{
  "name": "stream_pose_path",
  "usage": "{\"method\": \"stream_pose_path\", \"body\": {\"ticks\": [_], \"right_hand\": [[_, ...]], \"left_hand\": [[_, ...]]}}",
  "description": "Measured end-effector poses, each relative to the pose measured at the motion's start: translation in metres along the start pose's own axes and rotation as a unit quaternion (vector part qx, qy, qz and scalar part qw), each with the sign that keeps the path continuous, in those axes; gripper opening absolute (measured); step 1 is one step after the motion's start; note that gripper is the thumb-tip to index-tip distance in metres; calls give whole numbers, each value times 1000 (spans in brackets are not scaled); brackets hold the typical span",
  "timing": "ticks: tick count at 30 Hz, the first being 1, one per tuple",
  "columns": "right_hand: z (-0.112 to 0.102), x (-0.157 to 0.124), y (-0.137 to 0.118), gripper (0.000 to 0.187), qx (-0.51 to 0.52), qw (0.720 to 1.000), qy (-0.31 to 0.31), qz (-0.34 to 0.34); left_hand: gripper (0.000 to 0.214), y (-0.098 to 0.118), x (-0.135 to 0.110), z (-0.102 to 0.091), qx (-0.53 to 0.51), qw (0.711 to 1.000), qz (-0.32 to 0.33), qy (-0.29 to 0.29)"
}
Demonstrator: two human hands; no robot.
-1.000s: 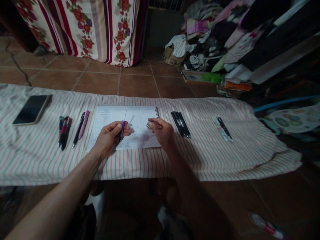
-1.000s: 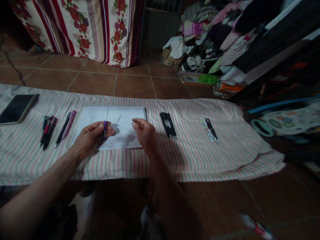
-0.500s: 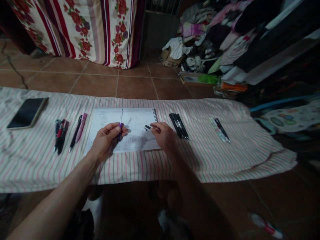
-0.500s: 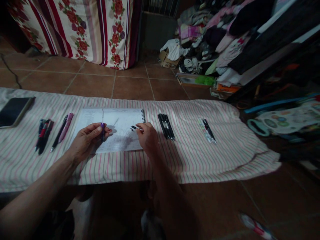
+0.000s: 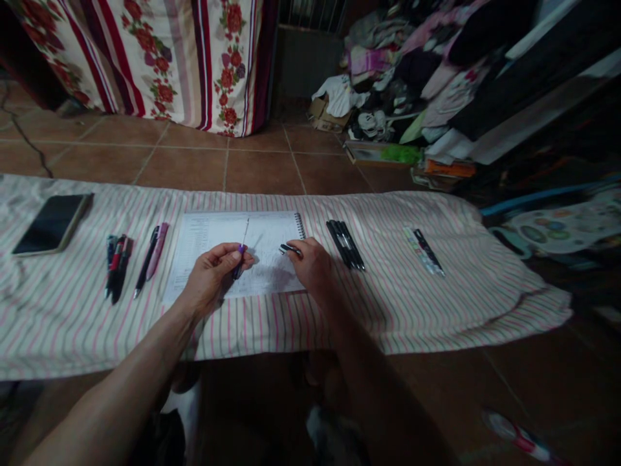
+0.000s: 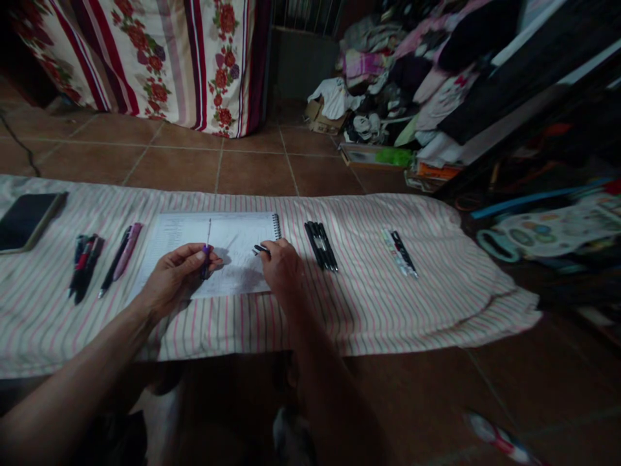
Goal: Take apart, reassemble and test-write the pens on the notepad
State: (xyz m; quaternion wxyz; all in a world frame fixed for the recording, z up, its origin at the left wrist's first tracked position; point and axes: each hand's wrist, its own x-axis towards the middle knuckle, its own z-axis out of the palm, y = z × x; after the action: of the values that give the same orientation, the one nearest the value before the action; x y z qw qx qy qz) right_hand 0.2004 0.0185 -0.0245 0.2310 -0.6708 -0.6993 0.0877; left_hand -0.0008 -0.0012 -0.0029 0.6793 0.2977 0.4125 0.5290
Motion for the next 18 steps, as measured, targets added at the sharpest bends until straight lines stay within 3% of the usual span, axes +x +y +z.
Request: {"method": "stream_pose_path", "body": {"ticks": [5,11,14,18], "right_hand": [[0,1,-1,22,14,1000,10,1],[3,8,3,28,180,981,53,43],[4,11,5,26,303,950,36,68],[-2,11,-1,24,466,868,-11,171]], "left_hand": [[31,-1,0,-1,9,1000,-9,-11],[31,-3,1,-2,9,1000,-14,-15],[30,-4,1,-2,12,1000,-12,-21],[29,-5,1,-3,15,1000,-13,-20]]}}
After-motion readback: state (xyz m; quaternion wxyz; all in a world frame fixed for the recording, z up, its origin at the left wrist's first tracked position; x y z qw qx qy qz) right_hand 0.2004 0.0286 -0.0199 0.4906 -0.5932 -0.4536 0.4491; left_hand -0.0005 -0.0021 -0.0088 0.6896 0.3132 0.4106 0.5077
